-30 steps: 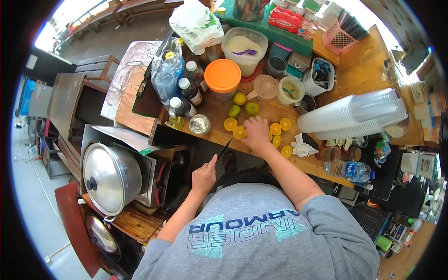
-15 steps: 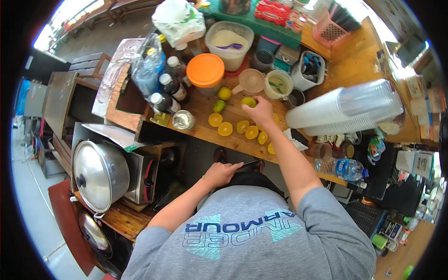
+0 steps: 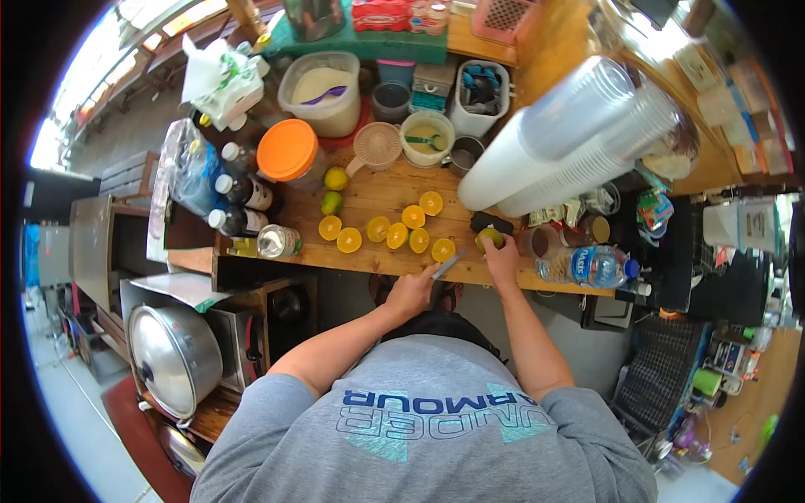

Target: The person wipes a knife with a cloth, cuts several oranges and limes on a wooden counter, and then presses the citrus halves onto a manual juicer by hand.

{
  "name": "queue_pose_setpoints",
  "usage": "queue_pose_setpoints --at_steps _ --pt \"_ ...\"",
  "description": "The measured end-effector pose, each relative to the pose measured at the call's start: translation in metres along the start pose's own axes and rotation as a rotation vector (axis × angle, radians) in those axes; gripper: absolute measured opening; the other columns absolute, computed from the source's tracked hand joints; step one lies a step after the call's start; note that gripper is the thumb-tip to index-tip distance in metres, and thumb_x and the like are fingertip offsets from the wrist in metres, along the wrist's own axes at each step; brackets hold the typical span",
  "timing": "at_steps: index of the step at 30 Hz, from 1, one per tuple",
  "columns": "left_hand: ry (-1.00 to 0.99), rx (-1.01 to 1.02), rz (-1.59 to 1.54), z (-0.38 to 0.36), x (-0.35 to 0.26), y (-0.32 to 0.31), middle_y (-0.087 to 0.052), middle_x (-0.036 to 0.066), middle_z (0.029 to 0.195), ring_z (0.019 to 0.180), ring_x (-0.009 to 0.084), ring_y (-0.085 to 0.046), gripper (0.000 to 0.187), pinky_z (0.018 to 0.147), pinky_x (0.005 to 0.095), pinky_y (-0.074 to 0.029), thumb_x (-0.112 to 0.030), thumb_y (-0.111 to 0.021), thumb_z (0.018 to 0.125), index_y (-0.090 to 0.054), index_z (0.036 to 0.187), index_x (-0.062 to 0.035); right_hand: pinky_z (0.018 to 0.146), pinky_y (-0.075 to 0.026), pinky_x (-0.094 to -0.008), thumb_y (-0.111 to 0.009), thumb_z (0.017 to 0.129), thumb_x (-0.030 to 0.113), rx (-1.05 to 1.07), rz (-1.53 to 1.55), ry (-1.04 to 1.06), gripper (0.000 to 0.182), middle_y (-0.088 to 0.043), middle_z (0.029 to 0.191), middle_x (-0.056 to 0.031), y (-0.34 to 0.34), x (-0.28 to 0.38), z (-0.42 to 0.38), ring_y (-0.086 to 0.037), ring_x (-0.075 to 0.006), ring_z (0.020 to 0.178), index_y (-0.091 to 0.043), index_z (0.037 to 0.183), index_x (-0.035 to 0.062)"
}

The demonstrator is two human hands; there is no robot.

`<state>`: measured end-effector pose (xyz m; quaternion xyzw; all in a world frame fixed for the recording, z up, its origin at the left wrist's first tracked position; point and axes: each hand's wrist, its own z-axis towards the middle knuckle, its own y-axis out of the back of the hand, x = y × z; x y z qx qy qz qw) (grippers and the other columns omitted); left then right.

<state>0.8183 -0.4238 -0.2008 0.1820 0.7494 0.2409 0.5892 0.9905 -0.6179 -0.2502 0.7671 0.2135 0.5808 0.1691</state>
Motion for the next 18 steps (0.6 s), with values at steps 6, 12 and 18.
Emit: queue_pose_setpoints --at_steps 6,12,18 --pt "0.158 -0.173 0.007 0.011 -0.022 -0.006 -0.066 0.033 0.085 0.083 0.0513 -0.066 0.037 0.071 0.0564 -0.054 -0.013 -0.060 0.097 -0.063 0.134 -0.0113 0.090 -0.052 -0.0407 -0.082 0.078 0.034 0.049 -0.042 0.118 0.060 -0.066 0.111 -0.0195 0.030 0.031 -0.038 -0.065 -0.0319 0.103 -0.061 0.120 -0.0025" --pt "0.199 -0.268 0.029 0.028 -0.012 0.002 -0.067 0.032 0.085 0.082 0.0507 -0.067 0.037 0.070 0.0572 -0.053 -0.012 -0.060 0.097 -0.063 0.134 -0.0116 0.088 -0.053 -0.0378 -0.086 0.075 0.028 0.089 -0.071 0.338 0.056 -0.067 0.107 -0.0154 0.033 0.035 -0.059 -0.066 -0.0261 0.096 -0.061 0.117 0.0000" --pt "0.236 -0.256 0.072 0.040 -0.015 0.011 -0.070 0.029 0.094 0.088 0.0488 -0.067 0.040 0.076 0.0567 -0.053 -0.012 -0.058 0.098 -0.060 0.138 -0.0109 0.083 -0.054 -0.0379 -0.085 0.074 0.028 0.328 -0.021 0.145 0.060 -0.065 0.106 -0.0140 0.019 0.036 -0.063 -0.066 -0.0259 0.095 -0.057 0.120 -0.0005"
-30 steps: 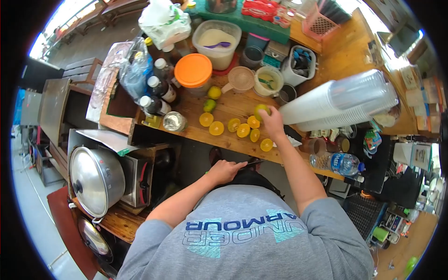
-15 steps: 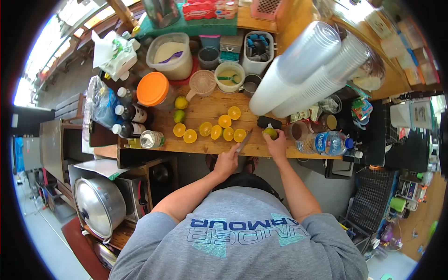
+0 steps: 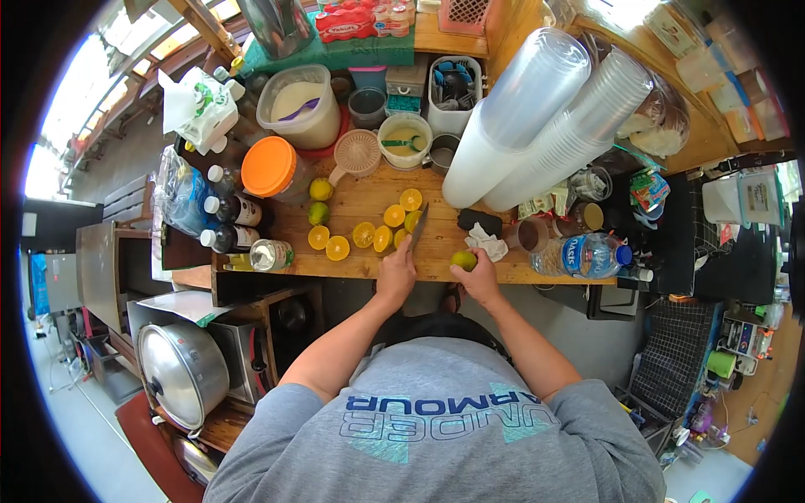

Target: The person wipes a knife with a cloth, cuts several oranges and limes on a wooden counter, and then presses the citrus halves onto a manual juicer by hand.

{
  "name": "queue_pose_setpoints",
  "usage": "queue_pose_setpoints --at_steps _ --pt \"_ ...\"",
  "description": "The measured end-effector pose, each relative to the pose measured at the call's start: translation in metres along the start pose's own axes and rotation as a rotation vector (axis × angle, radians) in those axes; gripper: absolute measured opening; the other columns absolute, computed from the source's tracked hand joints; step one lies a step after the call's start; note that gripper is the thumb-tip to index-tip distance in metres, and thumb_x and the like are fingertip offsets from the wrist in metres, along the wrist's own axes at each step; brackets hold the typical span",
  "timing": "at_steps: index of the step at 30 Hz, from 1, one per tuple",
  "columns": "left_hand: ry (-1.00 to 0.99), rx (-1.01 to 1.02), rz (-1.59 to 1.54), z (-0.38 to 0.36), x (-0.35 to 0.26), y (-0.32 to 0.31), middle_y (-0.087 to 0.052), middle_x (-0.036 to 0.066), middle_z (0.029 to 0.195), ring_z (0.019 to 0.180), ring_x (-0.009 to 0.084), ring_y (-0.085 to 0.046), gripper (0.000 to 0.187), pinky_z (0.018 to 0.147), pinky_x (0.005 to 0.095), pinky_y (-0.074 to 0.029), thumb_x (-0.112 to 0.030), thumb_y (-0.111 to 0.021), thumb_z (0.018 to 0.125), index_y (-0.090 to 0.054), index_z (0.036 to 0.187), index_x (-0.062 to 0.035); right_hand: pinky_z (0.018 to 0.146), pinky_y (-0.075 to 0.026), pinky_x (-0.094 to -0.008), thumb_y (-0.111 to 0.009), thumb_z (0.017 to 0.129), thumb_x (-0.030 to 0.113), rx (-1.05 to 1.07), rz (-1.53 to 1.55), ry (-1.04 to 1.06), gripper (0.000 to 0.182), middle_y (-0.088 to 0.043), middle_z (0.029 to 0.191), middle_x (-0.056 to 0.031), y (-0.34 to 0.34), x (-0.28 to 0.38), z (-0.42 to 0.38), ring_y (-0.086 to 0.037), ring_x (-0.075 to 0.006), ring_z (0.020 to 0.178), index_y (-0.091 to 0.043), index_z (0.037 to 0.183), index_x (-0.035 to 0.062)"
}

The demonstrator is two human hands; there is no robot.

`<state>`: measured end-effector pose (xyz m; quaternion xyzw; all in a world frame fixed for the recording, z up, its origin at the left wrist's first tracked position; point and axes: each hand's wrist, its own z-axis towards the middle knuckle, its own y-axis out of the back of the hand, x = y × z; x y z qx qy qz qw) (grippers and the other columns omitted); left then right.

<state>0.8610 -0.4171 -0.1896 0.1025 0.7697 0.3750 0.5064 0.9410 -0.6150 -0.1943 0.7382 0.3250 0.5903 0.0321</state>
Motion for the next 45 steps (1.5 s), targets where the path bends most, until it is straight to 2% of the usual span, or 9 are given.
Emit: queue_pose_setpoints --at_steps 5,9,14,17,23,26,37,43,45 --pt "-0.020 -0.132 0.008 0.011 0.009 0.003 -0.067 0.031 0.082 0.079 0.0496 -0.067 0.037 0.069 0.0573 -0.053 -0.014 -0.060 0.096 -0.064 0.133 -0.0130 0.086 -0.052 -0.0338 -0.076 0.089 0.024 0.124 0.482 -0.348 0.047 -0.063 0.109 -0.0076 -0.012 0.012 0.006 -0.063 -0.0192 0.097 -0.054 0.123 0.0001" --pt "0.006 -0.095 0.044 0.012 0.008 0.021 -0.069 0.030 0.088 0.084 0.0502 -0.067 0.039 0.075 0.0581 -0.053 -0.014 -0.060 0.096 -0.062 0.135 -0.0127 0.089 -0.052 -0.0341 -0.076 0.091 0.026 0.128 0.703 -0.352 0.052 -0.063 0.110 -0.0069 -0.030 -0.022 0.025 -0.062 -0.0197 0.099 -0.052 0.128 -0.0001" --pt "-0.206 0.008 0.161 -0.019 0.020 0.075 -0.069 0.026 0.080 0.074 0.0468 -0.068 0.039 0.067 0.0558 -0.054 -0.013 -0.061 0.095 -0.064 0.134 -0.0148 0.100 -0.049 -0.0375 -0.081 0.086 0.019 0.181 -0.049 0.129 0.055 -0.066 0.119 -0.0141 -0.016 0.003 0.040 -0.061 -0.0270 0.117 -0.056 0.133 0.0028" --pt "-0.361 0.080 0.289 -0.040 0.031 0.103 -0.068 0.021 0.077 0.067 0.0416 -0.068 0.042 0.061 0.0520 -0.055 -0.013 -0.062 0.092 -0.064 0.134 -0.0170 0.104 -0.046 -0.0402 -0.087 0.076 0.016 0.415 -0.226 0.268 0.056 -0.066 0.126 -0.0147 -0.002 0.037 0.053 -0.059 -0.0322 0.122 -0.064 0.126 0.0065" --pt "-0.485 0.163 0.578 -0.043 0.010 0.116 -0.067 0.013 0.079 0.064 0.0338 -0.069 0.052 0.056 0.0465 -0.055 -0.013 -0.065 0.086 -0.062 0.138 -0.0190 0.108 -0.042 -0.0450 -0.093 0.064 0.022 0.536 -0.457 0.626 0.065 -0.067 0.127 -0.0078 -0.023 0.046 0.079 -0.057 -0.0325 0.124 -0.070 0.125 0.0138" --pt "-0.493 0.218 0.661 -0.038 -0.005 0.127 -0.067 0.013 0.080 0.067 0.0319 -0.070 0.055 0.057 0.0451 -0.056 -0.014 -0.065 0.085 -0.060 0.140 -0.0173 0.108 -0.042 -0.0482 -0.091 0.067 0.023 0.580 -0.571 0.622 0.062 -0.069 0.126 -0.0022 -0.021 0.060 0.083 -0.055 -0.0291 0.128 -0.071 0.125 0.0189" --pt "-0.546 0.331 0.821 -0.032 -0.026 0.120 -0.069 0.013 0.085 0.072 0.0283 -0.072 0.062 0.061 0.0407 -0.056 -0.013 -0.061 0.085 -0.053 0.147 -0.0075 0.102 -0.040 -0.0448 -0.091 0.066 0.024 0.664 -0.646 0.590 0.056 -0.072 0.118 -0.0050 -0.029 0.067 0.091 -0.058 -0.0264 0.121 -0.076 0.119 0.0179" --pt "-0.611 0.313 0.769 -0.006 -0.052 0.102 -0.070 0.012 0.079 0.070 0.0277 -0.073 0.055 0.059 0.0389 -0.057 -0.013 -0.059 0.089 -0.056 0.143 -0.0063 0.102 -0.038 -0.0439 -0.091 0.065 0.023 0.650 -0.688 0.640 0.054 -0.074 0.114 -0.0049 -0.031 0.073 0.092 -0.059 -0.0257 0.119 -0.077 0.117 0.0180" --pt "-0.508 0.398 0.780 -0.008 -0.060 0.109 -0.071 0.011 0.078 0.070 0.0279 -0.074 0.050 0.059 0.0394 -0.057 -0.013 -0.058 0.090 -0.057 0.139 -0.0043 0.102 -0.038 -0.0440 -0.090 0.064 0.023 0.648 -0.696 0.622 0.054 -0.074 0.112 -0.0046 -0.028 0.073 0.090 -0.059 -0.0254 0.120 -0.078 0.116 0.0185"
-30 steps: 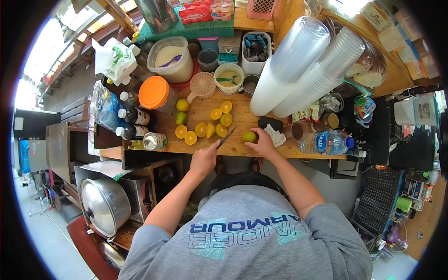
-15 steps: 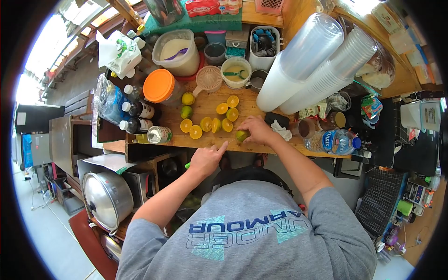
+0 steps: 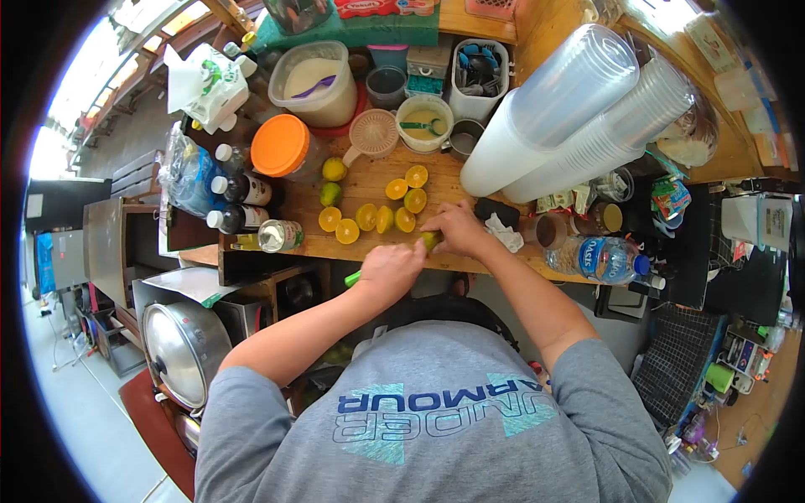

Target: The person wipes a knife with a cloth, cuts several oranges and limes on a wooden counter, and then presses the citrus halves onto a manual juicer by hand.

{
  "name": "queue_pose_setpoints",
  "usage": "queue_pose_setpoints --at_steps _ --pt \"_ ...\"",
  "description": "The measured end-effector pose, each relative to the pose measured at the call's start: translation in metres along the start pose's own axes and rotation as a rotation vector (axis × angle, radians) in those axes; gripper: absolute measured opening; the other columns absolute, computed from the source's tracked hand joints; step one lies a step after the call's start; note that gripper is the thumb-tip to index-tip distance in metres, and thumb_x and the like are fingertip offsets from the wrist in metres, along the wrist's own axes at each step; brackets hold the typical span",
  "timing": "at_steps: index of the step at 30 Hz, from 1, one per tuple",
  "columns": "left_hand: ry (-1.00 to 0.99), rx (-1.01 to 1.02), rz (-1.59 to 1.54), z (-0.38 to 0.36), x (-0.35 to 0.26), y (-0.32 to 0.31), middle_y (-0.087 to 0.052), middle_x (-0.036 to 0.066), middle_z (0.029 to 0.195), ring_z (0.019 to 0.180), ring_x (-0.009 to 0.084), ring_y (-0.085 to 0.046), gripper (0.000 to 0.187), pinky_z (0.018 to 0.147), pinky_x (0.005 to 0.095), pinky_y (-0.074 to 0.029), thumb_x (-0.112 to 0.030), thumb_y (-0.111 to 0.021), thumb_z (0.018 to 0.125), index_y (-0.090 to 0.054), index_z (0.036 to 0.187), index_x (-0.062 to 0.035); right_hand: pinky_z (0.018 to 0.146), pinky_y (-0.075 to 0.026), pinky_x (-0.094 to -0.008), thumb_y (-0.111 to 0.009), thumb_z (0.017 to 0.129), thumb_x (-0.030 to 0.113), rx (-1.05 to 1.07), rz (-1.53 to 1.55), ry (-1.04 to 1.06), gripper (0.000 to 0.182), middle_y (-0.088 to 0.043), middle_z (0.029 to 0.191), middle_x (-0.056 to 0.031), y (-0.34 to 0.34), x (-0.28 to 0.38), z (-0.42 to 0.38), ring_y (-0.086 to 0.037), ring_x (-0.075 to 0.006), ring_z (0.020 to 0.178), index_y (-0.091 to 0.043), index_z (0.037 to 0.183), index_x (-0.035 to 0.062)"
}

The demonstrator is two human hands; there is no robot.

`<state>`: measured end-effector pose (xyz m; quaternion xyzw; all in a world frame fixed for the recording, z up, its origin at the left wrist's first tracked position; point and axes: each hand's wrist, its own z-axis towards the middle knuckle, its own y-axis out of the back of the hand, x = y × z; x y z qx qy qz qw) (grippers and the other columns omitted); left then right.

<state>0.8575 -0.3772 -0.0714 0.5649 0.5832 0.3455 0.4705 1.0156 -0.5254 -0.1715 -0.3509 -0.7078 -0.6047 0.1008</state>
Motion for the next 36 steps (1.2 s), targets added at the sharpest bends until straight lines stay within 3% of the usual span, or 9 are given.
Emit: queue_pose_setpoints --at_steps 7,11,16,24,26,27,29,32,36 --pt "-0.050 -0.061 0.004 0.033 0.009 -0.040 -0.072 0.012 0.077 0.071 0.0292 -0.074 0.048 0.059 0.0419 -0.056 -0.014 -0.059 0.089 -0.057 0.136 -0.0021 0.100 -0.037 -0.0434 -0.091 0.064 0.028 0.018 -0.049 -0.005 0.053 -0.074 0.111 -0.0046 -0.005 -0.001 0.011 -0.059 -0.0249 0.118 -0.079 0.115 0.0208" --pt "-0.017 0.077 -0.061 0.002 0.019 -0.032 -0.071 0.014 0.077 0.068 0.0304 -0.072 0.052 0.058 0.0442 -0.055 -0.015 -0.060 0.088 -0.056 0.139 -0.0049 0.101 -0.037 -0.0442 -0.090 0.064 0.029 0.000 0.024 -0.017 0.054 -0.074 0.112 -0.0046 -0.009 -0.002 0.006 -0.059 -0.0246 0.118 -0.079 0.116 0.0212" --pt "-0.080 -0.231 -0.109 0.014 0.035 -0.092 -0.069 0.012 0.076 0.066 0.0300 -0.070 0.063 0.057 0.0440 -0.054 -0.013 -0.062 0.086 -0.052 0.148 -0.0121 0.103 -0.036 -0.0448 -0.090 0.066 0.030 0.046 -0.022 -0.022 0.054 -0.074 0.112 -0.0038 0.001 0.004 0.015 -0.058 -0.0252 0.119 -0.078 0.118 0.0218" --pt "-0.029 -0.209 -0.088 -0.021 0.053 -0.124 -0.068 0.011 0.083 0.066 0.0292 -0.069 0.070 0.055 0.0436 -0.055 -0.014 -0.066 0.081 -0.052 0.150 -0.0152 0.102 -0.036 -0.0453 -0.090 0.067 0.031 0.088 -0.021 -0.098 0.053 -0.074 0.115 -0.0055 0.000 0.011 0.010 -0.057 -0.0263 0.120 -0.077 0.117 0.0210" --pt "-0.023 -0.233 -0.077 -0.018 0.053 -0.128 -0.067 0.010 0.085 0.066 0.0287 -0.068 0.072 0.054 0.0435 -0.054 -0.014 -0.067 0.081 -0.051 0.151 -0.0161 0.099 -0.037 -0.0449 -0.091 0.065 0.035 -0.306 -0.039 -0.107 0.053 -0.074 0.109 -0.0075 -0.015 0.015 -0.003 -0.058 -0.0267 0.116 -0.077 0.111 0.0138" --pt "-0.019 -0.239 -0.060 -0.019 0.052 -0.129 -0.067 0.009 0.083 0.066 0.0284 -0.068 0.071 0.054 0.0432 -0.054 -0.014 -0.068 0.081 -0.052 0.150 -0.0160 0.099 -0.037 -0.0449 -0.091 0.065 0.035 -0.306 -0.044 -0.106 0.053 -0.074 0.109 -0.0075 -0.016 0.025 -0.011 -0.058 -0.0267 0.116 -0.077 0.111 0.0138" --pt "-0.011 -0.244 -0.048 -0.021 0.049 -0.132 -0.067 0.009 0.082 0.066 0.0281 -0.068 0.071 0.054 0.0428 -0.054 -0.014 -0.068 0.080 -0.053 0.149 -0.0158 0.099 -0.037 -0.0439 -0.090 0.064 0.045 -0.416 -0.049 -0.461 0.054 -0.073 0.104 -0.0073 -0.016 0.050 -0.025 -0.059 -0.0252 0.111 -0.076 0.101 0.0087" --pt "-0.039 -0.286 -0.038 -0.018 0.049 -0.130 -0.067 0.011 0.079 0.065 0.0274 -0.069 0.067 0.055 0.0413 -0.056 -0.012 -0.062 0.082 -0.054 0.149 -0.0128 0.099 -0.037 -0.0442 -0.089 0.065 0.049 -0.384 0.023 -0.633 0.053 -0.073 0.100 -0.0076 -0.036 0.054 -0.026 -0.060 -0.0259 0.107 -0.076 0.095 0.0076" --pt "-0.032 -0.316 -0.041 -0.013 0.038 -0.133 -0.067 0.011 0.078 0.065 0.0278 -0.070 0.065 0.054 0.0415 -0.056 -0.012 -0.061 0.083 -0.055 0.148 -0.0127 0.099 -0.038 -0.0446 -0.088 0.066 0.049 -0.491 0.030 -0.654 0.050 -0.072 0.098 -0.0084 -0.049 0.056 -0.028 -0.061 -0.0270 0.105 -0.076 0.093 0.0083"
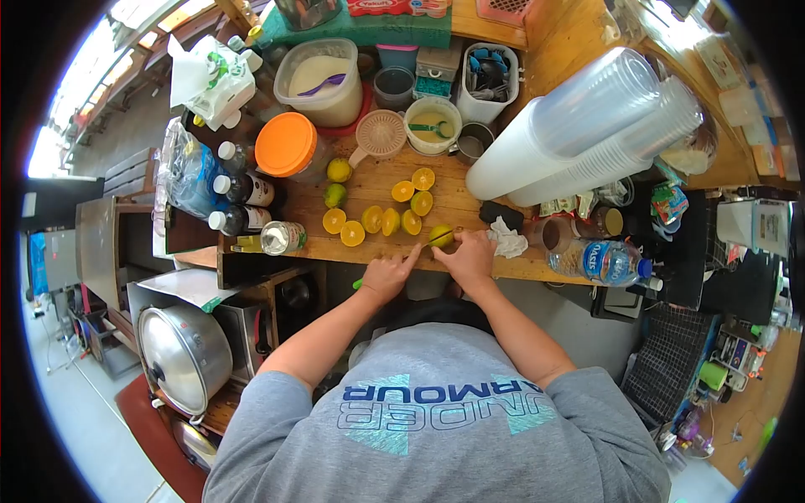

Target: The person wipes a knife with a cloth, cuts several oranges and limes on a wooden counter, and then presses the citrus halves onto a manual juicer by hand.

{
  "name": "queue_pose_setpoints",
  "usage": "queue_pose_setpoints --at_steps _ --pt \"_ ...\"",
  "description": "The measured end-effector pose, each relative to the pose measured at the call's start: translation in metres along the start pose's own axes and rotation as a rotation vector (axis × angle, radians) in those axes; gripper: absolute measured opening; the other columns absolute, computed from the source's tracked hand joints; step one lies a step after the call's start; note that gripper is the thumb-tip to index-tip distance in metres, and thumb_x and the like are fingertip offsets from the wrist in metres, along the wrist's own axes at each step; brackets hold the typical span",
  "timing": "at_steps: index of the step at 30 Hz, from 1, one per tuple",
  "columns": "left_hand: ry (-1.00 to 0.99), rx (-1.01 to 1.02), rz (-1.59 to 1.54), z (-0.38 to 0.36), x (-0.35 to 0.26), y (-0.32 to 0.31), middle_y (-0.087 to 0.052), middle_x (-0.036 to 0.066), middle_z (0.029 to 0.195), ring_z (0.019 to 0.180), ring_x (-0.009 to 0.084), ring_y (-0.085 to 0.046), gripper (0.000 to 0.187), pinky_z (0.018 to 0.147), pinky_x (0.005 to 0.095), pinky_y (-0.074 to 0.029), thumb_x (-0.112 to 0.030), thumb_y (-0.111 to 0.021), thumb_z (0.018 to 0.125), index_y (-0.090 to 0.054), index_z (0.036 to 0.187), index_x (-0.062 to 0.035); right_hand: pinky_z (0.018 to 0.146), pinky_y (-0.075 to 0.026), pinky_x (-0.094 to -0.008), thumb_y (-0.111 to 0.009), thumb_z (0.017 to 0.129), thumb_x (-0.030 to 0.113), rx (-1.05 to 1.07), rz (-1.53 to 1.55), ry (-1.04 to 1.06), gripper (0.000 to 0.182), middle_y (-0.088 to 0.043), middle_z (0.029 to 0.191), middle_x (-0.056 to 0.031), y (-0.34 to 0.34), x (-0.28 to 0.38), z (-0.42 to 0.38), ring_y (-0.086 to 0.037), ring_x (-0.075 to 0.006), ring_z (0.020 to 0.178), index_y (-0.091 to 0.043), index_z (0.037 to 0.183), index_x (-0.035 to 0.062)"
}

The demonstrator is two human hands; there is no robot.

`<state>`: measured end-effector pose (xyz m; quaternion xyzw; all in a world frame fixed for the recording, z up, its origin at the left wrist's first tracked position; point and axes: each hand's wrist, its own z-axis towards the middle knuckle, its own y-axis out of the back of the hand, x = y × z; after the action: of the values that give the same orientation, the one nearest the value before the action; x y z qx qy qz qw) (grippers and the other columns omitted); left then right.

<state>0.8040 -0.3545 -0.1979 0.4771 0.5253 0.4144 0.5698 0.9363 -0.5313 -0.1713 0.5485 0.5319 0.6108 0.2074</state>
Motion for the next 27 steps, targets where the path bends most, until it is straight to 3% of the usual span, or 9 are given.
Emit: queue_pose_setpoints --at_steps 8,12,15,18,23,27 --pt "-0.050 0.076 0.007 0.011 0.006 0.006 -0.068 0.011 0.080 0.064 0.0281 -0.070 0.064 0.054 0.0418 -0.056 -0.012 -0.059 0.086 -0.052 0.150 -0.0131 0.100 -0.041 -0.0464 -0.088 0.066 0.045 -0.055 0.118 -0.116 0.054 -0.070 0.101 -0.0159 -0.004 -0.005 -0.009 -0.061 -0.0301 0.108 -0.078 0.105 0.0081" --pt "-0.070 -0.007 -0.012 0.015 0.009 -0.003 -0.069 0.011 0.080 0.061 0.0289 -0.070 0.066 0.054 0.0428 -0.056 -0.011 -0.059 0.085 -0.051 0.151 -0.0159 0.099 -0.044 -0.0469 -0.087 0.066 0.042 -0.100 0.177 -0.214 0.055 -0.070 0.103 -0.0172 -0.011 -0.013 -0.019 -0.060 -0.0317 0.110 -0.078 0.109 0.0086" --pt "-0.044 -0.006 -0.067 -0.004 0.022 0.002 -0.068 0.011 0.078 0.060 0.0304 -0.069 0.065 0.053 0.0438 -0.056 -0.010 -0.060 0.084 -0.053 0.149 -0.0177 0.092 -0.050 -0.0421 -0.087 0.068 0.039 -0.176 0.237 -0.180 0.056 -0.070 0.104 -0.0179 -0.019 -0.026 -0.026 -0.064 -0.0336 0.101 -0.077 0.111 0.0048" --pt "0.000 -0.058 -0.160 -0.025 0.032 0.024 -0.066 0.012 0.076 0.059 0.0323 -0.067 0.062 0.052 0.0450 -0.055 -0.009 -0.061 0.085 -0.056 0.146 -0.0178 0.092 -0.052 -0.0422 -0.087 0.068 0.037 -0.124 0.303 -0.208 0.058 -0.071 0.107 -0.0177 -0.021 -0.046 -0.029 -0.064 -0.0339 0.103 -0.076 0.117 0.0067" --pt "0.096 -0.164 -0.261 -0.062 0.054 0.048 -0.065 0.012 0.075 0.059 0.0335 -0.066 0.054 0.052 0.0458 -0.053 -0.006 -0.063 0.088 -0.061 0.141 -0.0152 0.097 -0.051 -0.0430 -0.087 0.070 0.032 -0.102 0.327 -0.077 0.056 -0.072 0.107 -0.0178 0.000 -0.052 -0.032 -0.065 -0.0349 0.107 -0.074 0.121 0.0117" --pt "0.198 -0.222 -0.273 -0.095 0.068 0.066 -0.063 0.013 0.072 0.059 0.0328 -0.066 0.049 0.053 0.0450 -0.053 -0.004 -0.064 0.088 -0.064 0.136 -0.0137 0.098 -0.051 -0.0421 -0.088 0.069 0.030 0.036 0.200 -0.044 0.061 -0.072 0.112 -0.0180 0.015 -0.046 -0.022 -0.065 -0.0345 0.107 -0.072 0.124 0.0090"
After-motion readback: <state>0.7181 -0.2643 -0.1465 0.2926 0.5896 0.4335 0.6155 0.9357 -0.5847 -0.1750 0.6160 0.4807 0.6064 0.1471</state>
